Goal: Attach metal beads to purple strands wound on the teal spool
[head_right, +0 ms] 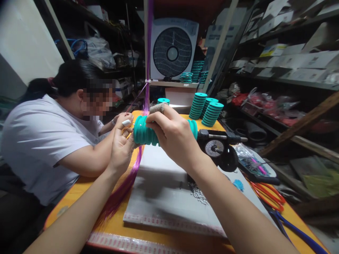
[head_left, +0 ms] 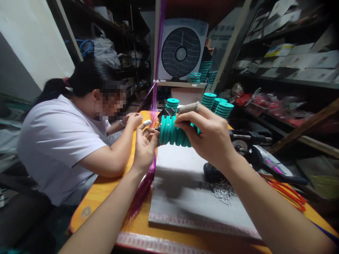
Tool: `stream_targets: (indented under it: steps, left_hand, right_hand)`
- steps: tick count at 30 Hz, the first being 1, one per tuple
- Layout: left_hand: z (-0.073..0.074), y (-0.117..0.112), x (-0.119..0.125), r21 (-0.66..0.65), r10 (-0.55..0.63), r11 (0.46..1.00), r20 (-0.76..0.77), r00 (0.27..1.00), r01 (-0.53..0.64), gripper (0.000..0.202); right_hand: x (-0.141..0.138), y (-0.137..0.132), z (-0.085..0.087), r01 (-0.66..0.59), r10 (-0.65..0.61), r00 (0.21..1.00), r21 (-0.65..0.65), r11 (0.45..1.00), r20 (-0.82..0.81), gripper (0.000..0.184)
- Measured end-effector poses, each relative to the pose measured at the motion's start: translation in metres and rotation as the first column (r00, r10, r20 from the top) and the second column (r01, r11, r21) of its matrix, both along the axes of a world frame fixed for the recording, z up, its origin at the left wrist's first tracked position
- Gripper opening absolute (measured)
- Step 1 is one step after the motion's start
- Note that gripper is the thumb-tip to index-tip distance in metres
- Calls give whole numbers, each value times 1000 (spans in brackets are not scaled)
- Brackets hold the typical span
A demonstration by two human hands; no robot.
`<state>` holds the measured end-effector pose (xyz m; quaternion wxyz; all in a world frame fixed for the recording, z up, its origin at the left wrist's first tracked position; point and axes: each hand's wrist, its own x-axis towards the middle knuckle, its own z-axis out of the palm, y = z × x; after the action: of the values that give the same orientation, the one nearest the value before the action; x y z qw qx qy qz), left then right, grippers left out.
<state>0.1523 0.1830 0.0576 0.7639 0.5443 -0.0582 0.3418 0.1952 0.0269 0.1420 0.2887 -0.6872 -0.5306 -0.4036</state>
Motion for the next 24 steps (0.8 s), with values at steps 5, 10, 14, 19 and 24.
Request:
stream_targets:
  steps: [5, 10, 14, 19, 24]
  left_hand:
    - [2, -1, -1, 25, 25, 999, -3, 1000, -25, 56]
    - [-1, 1, 2, 30, 35, 999, 17, 999, -35, 58]
    - [-2, 3, 3, 12, -9, 1000, 28, 1000, 9, 60]
    - [-2, 2, 4, -32, -38, 999, 22, 999, 39, 59]
    - [-3, 1, 4, -42, -33, 999, 29, 999, 34, 55]
  right_hand:
    - [5, -2, 2, -43, 42, 999, -54, 998, -10, 16]
    - [8, -1, 12, -77, 69, 996, -158, 985, -51, 15]
    - [-13, -20, 4, -96, 89, 990, -57, 994, -113, 13]
    - [-47, -84, -54, -11, -112, 908, -290, 957, -403, 12]
    - [-42, -127, -109, 198, -488, 783, -589, 783, -386, 20]
